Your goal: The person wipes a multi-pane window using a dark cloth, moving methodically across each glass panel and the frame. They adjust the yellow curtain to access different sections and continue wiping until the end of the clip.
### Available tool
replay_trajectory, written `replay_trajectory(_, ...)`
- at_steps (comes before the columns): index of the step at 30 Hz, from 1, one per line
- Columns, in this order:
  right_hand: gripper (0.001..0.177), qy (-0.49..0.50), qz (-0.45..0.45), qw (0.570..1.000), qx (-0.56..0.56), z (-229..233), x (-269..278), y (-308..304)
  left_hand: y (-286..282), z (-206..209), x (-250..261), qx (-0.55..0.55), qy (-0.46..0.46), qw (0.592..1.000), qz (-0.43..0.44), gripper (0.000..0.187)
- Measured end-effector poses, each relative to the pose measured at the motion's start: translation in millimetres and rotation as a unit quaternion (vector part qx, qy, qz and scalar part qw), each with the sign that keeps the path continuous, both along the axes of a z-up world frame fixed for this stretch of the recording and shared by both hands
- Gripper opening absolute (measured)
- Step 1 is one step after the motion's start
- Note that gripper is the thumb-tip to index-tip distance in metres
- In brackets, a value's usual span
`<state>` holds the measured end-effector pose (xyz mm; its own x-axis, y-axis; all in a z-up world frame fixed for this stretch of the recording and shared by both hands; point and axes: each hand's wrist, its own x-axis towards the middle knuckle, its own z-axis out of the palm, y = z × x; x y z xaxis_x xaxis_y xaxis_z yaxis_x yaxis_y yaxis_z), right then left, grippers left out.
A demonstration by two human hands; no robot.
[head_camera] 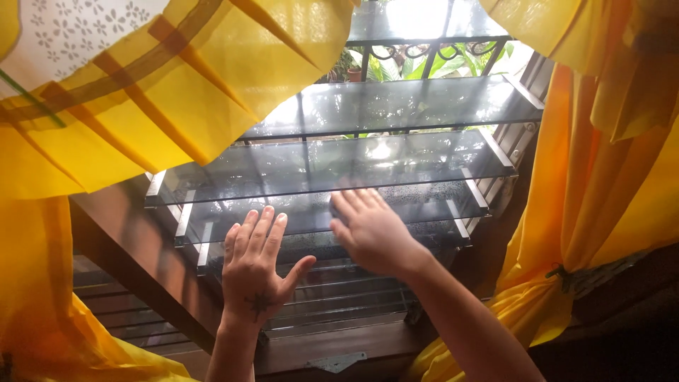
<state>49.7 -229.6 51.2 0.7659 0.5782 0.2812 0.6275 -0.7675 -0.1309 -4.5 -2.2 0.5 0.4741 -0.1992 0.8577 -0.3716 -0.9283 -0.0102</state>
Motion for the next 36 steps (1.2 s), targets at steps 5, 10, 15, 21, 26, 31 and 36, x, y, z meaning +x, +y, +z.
replay_trajectory(5, 0.061, -0.014, 0.006, 1.000, 0.017, 0.9, -30.9, -18.4, 0.8, -1.2, 2.8, 0.008, -0.001, 1.000, 0.001, 0.074)
replay_trajectory(10, 0.062, 0.010, -0.047, 0.999, 0.004, 0.0, -42.9, -62.0, 1.7, -0.6, 5.3, 0.005, -0.008, 1.000, 0.009, 0.075)
replay_trajectory(15, 0.064, 0.038, -0.169, 0.984, 0.029, 1.3, -32.2, -110.3, 3.1, 2.5, 4.9, 0.006, -0.001, 1.000, -0.002, 0.074)
replay_trajectory(21, 0.065, 0.018, -0.188, 0.982, 0.030, -11.3, 1.6, -139.1, 8.7, 0.3, 6.3, 0.010, -0.009, 1.000, -0.003, 0.074)
replay_trajectory(26, 0.062, 0.008, -0.169, 0.986, 0.010, -13.2, 18.6, -118.4, 14.6, 0.2, 2.8, 0.001, 0.016, 1.000, -0.011, 0.075)
replay_trajectory(31, 0.058, 0.040, -0.160, 0.986, 0.001, -6.3, 23.2, -86.6, 21.4, 0.4, 3.3, 0.001, 0.047, 0.999, -0.013, 0.079)
replay_trajectory(36, 0.059, -0.036, -0.171, 0.983, -0.055, -21.9, 29.4, -60.7, 29.3, 2.0, -1.9, -0.007, 0.083, 0.997, -0.001, 0.087)
